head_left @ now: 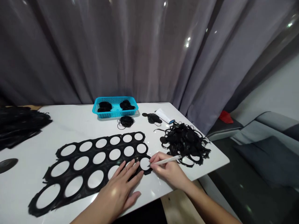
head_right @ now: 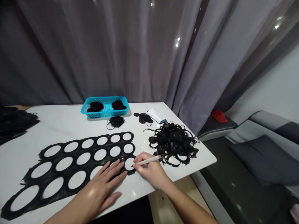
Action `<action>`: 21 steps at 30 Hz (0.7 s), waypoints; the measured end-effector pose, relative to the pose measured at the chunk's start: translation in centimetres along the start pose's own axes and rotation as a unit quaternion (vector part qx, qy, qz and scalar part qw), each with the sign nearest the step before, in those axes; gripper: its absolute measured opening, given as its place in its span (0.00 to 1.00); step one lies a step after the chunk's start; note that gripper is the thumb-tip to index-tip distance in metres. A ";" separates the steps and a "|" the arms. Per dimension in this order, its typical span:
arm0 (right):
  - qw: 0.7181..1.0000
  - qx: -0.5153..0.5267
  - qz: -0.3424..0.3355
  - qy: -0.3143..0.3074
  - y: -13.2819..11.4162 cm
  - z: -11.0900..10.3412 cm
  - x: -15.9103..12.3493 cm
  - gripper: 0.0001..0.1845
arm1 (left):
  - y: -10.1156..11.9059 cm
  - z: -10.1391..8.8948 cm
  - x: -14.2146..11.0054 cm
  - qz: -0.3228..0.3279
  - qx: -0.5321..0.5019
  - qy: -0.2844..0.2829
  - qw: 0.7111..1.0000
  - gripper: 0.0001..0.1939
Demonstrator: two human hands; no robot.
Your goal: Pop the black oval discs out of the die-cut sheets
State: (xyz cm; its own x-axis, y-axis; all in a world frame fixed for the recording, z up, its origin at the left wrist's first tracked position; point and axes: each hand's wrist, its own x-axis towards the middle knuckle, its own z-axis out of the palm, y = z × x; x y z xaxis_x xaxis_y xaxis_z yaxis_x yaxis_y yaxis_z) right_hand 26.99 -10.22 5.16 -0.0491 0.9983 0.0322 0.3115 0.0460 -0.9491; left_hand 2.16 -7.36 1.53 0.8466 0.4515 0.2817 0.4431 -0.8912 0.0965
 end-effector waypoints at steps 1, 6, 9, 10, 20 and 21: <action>1.000 -0.012 -0.008 -0.011 0.1 0.4 0.2 0.07 | 0.0 0.1 0.0 -0.004 -0.005 0.001 1.000 0.30; 0.998 -0.035 -0.012 -0.050 0.6 0.5 0.7 0.08 | 0.0 0.6 0.0 -0.002 -0.013 0.008 1.000 0.30; 0.997 -0.040 -0.016 -0.060 0.6 0.5 0.8 0.09 | -0.1 0.7 0.0 0.002 -0.016 0.004 1.000 0.30; 0.997 -0.042 -0.017 -0.062 0.5 0.5 0.8 0.09 | -0.1 0.7 0.0 0.001 -0.018 0.004 1.000 0.30; 0.981 -0.150 -0.098 -0.075 1.4 1.3 0.0 0.06 | 0.5 0.3 0.1 -0.011 -0.014 0.000 1.000 0.32; 0.966 -0.202 -0.141 -0.084 1.5 1.6 -0.3 0.06 | 0.5 0.3 0.1 -0.016 -0.017 0.001 1.000 0.33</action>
State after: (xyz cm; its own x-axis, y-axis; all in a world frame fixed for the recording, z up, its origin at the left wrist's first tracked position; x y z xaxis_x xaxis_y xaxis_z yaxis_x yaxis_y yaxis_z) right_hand 25.99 -10.48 3.26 -0.3293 0.9253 0.1881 0.6059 0.3598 -0.7095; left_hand 2.58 -7.74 1.36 0.8312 0.4799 0.2806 0.4598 -0.8772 0.1382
